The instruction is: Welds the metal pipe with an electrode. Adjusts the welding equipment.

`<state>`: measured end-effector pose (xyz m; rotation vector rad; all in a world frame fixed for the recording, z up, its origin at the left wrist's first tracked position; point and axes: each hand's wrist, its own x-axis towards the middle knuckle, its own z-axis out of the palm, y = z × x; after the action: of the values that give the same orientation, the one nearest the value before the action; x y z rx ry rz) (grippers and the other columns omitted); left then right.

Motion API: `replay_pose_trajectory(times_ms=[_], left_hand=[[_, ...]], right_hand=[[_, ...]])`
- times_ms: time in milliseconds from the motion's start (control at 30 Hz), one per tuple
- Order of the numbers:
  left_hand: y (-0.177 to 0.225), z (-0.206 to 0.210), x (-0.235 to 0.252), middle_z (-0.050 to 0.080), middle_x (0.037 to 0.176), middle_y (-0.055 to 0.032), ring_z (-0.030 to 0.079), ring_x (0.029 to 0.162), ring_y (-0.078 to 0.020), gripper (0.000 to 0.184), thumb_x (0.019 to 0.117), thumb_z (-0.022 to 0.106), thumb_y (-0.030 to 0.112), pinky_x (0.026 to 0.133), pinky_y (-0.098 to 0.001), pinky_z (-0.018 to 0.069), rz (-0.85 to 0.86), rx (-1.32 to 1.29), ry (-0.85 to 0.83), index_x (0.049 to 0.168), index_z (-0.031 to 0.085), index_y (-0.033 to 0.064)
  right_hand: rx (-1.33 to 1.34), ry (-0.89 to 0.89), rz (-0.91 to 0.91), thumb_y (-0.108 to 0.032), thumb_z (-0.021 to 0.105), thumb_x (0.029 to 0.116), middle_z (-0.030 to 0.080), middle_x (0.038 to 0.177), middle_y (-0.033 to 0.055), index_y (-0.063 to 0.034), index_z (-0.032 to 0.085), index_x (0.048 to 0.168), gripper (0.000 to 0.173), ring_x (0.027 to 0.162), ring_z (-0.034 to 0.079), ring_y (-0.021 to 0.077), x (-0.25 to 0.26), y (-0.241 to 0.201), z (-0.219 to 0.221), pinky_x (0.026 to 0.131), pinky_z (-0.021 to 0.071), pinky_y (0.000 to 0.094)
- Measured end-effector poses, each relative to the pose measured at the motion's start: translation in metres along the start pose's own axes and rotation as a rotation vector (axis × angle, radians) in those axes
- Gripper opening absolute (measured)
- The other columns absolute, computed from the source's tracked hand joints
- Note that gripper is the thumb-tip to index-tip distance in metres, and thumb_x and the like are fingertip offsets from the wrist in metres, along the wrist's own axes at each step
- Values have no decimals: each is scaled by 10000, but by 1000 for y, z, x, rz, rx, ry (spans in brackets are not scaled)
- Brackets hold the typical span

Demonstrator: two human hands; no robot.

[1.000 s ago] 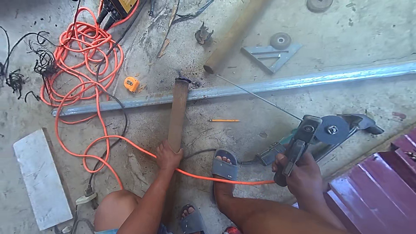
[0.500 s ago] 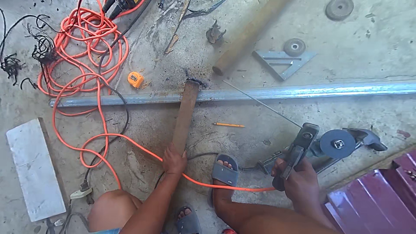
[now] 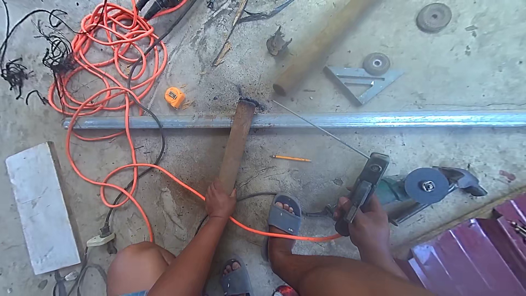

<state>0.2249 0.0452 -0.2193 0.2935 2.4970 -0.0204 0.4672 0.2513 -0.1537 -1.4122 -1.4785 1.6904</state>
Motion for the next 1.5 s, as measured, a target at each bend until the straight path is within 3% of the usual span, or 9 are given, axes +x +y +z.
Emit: replay_pose_trajectory(times_ms=[867,1500], left_hand=[[-2,1,2,535,1515,-177,511,1414,-305,891,910,733,463,1171,-467,404,11,-6,-2,1580,358,12],[-4,0,4,562,1486,-161,533,1387,-299,872,889,746,468,1147,-477,429,6,-28,11,1562,399,36]], right_hand=[[137,94,21,-54,577,892,601,674,-58,-60,488,1220,340,493,606,79,2,2,-3,484,576,246],[234,186,68,-46,468,987,588,673,-29,-57,473,1226,240,490,599,99,12,0,-8,469,569,260]])
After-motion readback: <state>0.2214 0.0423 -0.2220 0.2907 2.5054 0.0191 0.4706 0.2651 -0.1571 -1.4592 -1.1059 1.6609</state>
